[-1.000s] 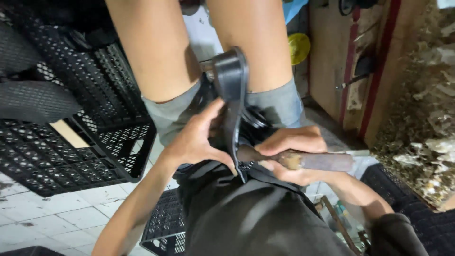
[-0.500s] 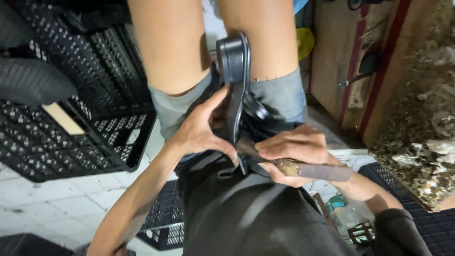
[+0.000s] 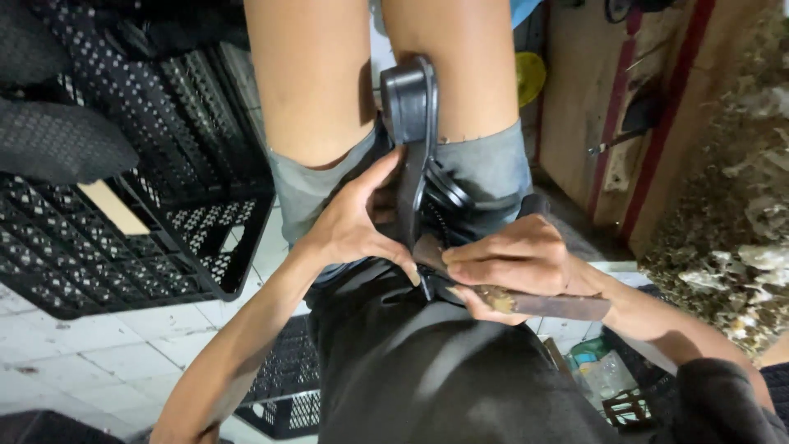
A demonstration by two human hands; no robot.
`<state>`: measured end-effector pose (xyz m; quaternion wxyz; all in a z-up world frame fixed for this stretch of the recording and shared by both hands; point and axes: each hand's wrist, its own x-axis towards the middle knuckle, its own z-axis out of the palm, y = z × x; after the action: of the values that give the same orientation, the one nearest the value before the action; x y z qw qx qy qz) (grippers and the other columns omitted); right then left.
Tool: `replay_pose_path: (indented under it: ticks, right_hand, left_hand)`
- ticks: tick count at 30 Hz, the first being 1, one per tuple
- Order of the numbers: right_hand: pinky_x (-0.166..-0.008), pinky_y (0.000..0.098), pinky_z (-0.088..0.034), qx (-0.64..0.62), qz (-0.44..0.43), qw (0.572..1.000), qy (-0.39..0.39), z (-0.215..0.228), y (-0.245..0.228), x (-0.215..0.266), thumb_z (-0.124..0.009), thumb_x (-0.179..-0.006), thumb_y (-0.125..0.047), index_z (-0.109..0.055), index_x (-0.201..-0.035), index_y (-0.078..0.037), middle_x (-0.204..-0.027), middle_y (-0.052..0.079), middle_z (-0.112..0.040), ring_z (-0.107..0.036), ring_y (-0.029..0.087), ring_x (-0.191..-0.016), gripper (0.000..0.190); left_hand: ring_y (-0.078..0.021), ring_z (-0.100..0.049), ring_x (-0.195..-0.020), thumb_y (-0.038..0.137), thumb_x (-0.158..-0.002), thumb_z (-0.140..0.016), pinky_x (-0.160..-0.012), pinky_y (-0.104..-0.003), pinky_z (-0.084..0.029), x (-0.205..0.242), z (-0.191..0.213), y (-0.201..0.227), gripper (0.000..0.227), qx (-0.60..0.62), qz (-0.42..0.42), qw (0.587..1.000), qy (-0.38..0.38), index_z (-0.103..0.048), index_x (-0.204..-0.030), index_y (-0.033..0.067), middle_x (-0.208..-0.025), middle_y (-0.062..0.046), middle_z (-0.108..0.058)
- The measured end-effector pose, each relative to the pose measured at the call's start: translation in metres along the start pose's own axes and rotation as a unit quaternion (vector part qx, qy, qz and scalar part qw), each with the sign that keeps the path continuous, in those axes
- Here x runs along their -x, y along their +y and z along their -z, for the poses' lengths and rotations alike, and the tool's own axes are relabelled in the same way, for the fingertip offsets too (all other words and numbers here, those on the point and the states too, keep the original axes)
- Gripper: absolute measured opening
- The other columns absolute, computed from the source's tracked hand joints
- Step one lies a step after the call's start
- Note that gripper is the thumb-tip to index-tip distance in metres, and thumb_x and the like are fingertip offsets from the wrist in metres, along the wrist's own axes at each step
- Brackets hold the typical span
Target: Assembling a sandal by fitting the upper straps into the sole and hammering them to secure the bond.
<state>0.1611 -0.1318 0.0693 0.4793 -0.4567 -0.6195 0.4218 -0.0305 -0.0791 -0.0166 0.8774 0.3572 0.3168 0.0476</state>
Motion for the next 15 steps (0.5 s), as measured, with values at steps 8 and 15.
replay_pose_path:
  ticks: [8,15]
  right_hand:
    - [-0.044,0.0288,-0.051,-0.086,-0.059,0.994,0.042,0.003,0.002,0.003,-0.066,-0.066,-0.009,-0.064,-0.072,0.002,-0.072,0.016,-0.064,-0.062,0.02,-0.051,0.012]
    - [-0.047,0.0275,-0.051,-0.112,-0.123,0.985,0.051,0.007,-0.01,0.007,-0.066,-0.067,-0.01,-0.062,-0.075,0.003,-0.072,0.017,-0.064,-0.062,0.021,-0.052,0.016]
  left_hand:
    - [-0.0311,-0.051,-0.105,0.014,-0.039,-0.087,-0.083,-0.039,-0.049,0.0,0.001,0.016,0.123,-0.002,-0.023,1.0,-0.005,-0.013,-0.137,0.0032,-0.128,-0.021,-0.037]
    - [-0.0278,-0.051,-0.105,0.025,-0.038,-0.087,-0.083,-0.038,-0.048,0.008,-0.003,0.026,0.123,0.036,-0.075,0.996,-0.015,-0.017,-0.138,0.0088,-0.127,-0.016,-0.039]
